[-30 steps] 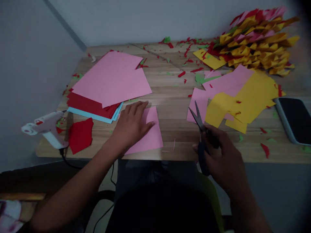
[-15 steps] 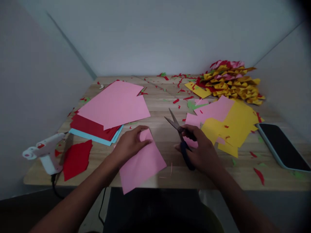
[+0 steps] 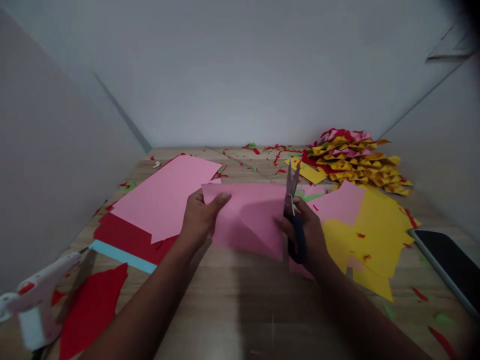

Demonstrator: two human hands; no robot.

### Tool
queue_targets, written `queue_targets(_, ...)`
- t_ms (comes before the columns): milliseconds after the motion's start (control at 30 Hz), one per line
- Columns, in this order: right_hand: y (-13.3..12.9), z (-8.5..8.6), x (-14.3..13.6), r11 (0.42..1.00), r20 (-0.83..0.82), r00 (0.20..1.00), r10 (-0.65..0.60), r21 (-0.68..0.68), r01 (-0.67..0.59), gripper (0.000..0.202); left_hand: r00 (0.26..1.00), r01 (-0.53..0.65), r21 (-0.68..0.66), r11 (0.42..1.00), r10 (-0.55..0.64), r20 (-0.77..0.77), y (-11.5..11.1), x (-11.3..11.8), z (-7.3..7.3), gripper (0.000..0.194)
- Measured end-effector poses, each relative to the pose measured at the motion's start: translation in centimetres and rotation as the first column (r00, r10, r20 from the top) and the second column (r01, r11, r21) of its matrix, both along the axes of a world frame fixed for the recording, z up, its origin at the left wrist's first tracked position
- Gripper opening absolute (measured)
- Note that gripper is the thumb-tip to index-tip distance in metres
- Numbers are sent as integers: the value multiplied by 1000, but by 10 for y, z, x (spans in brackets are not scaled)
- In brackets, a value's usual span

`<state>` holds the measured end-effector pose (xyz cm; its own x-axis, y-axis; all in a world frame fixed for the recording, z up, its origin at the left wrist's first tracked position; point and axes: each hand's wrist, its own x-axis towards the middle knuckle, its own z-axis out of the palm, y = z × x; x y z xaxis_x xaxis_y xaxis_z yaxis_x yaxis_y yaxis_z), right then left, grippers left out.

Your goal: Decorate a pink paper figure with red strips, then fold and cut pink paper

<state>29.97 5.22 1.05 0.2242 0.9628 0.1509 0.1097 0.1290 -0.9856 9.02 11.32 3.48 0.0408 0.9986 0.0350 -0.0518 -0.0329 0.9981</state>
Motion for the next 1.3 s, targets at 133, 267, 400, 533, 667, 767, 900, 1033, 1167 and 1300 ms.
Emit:
queue_targets(133, -10, 1, -5, 996, -44, 999, 22, -80, -25, 38, 999, 0, -5, 1000, 0, -41, -11, 1, 0, 37)
queue_targets(267, -18, 1, -9, 997, -45, 998, 45, -62, -47, 39, 998, 0, -39, 999, -2, -62, -14, -4, -1, 35)
queue_targets(400, -23, -4, -6, 999, -5, 1000, -14, -43, 14, 43, 999, 26, -83, 996, -29, -43, -13, -8, -4, 32)
queue_targets(533, -17, -8, 13, 999, -89, 995, 47, 1, -47, 61, 996, 53, -80, 995, -59, -71, -12, -9, -4, 31)
queue_targets(667, -10, -10, 32, 987, -141, 977, 157, 50, -152, 53, 948, 299, -132, 945, -310, -75, -11, -13, -7, 33)
queue_targets(767, -15, -11, 29, 979, -65, 977, 205, 18, -204, 49, 874, 454, -196, 869, -477, -88, -13, -15, -12, 31)
queue_targets(900, -30, -6, 12, 946, 38, 951, 308, -120, -302, 46, 900, 382, -110, 918, -396, -181, -17, -14, -14, 29)
queue_targets(1033, -39, 3, 5, 895, 72, 903, 422, -187, -404, 45, 926, 259, 55, 964, -231, -300, -15, -14, -6, 27)
queue_targets(1167, -39, 6, 12, 916, 40, 921, 388, -127, -381, 48, 900, 188, 229, 955, -74, -430, -12, -18, -1, 25)
queue_targets(1300, -35, 5, 22, 937, 227, 910, 348, -107, -331, 49, 885, 191, 334, 923, -14, -466, -13, -23, -2, 20)
